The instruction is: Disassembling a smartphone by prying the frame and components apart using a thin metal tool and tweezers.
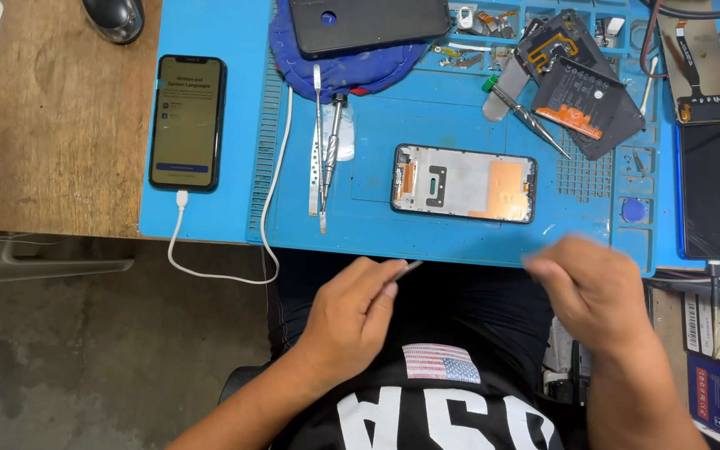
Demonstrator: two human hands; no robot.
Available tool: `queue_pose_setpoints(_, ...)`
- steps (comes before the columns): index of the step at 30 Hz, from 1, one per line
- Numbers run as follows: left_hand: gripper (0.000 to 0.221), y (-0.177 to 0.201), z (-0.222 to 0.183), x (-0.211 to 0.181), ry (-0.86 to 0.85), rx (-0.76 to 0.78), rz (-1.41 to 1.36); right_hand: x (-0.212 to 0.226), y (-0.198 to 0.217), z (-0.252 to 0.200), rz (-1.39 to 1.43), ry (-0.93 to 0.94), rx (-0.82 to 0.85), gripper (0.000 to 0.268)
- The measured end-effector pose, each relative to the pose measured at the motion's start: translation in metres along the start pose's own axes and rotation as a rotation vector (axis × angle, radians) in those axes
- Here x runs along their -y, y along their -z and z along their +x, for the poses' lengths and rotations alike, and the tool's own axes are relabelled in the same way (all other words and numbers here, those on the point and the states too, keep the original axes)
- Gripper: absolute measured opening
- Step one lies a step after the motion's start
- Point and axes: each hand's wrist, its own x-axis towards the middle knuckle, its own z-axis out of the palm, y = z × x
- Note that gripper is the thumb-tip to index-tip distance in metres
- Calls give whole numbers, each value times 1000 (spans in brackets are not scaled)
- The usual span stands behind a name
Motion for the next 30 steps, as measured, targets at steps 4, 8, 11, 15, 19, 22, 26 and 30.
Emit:
queue_pose_setpoints(4,42,-3,-11,13,-47,-32,3,18,4,69,-199,200,16,48)
queue_pose_setpoints(8,60,0,-14,13,-134,-22,210,28,4,111,-294,295,281,88)
queue_pose_setpoints(11,68,6,-13,17,-160,-63,308,32,3,119,-295,306,305,79)
queue_pose_setpoints(15,63,16,1,22,-87,-59,466,48,7,110,-338,298,193,70)
queue_pose_setpoints(19,63,19,38,14,-70,6,503,64,0,78,-492,210,58,58)
queue_pose_setpoints(22,63,10,66,11,71,178,698,70,-12,66,-518,11,88,67)
queue_pose_setpoints(26,52,1,83,18,29,221,852,71,-18,60,-423,-75,90,79)
queue_pose_setpoints(30,50,3,85,17,29,239,844,67,-20,57,-404,-33,21,79)
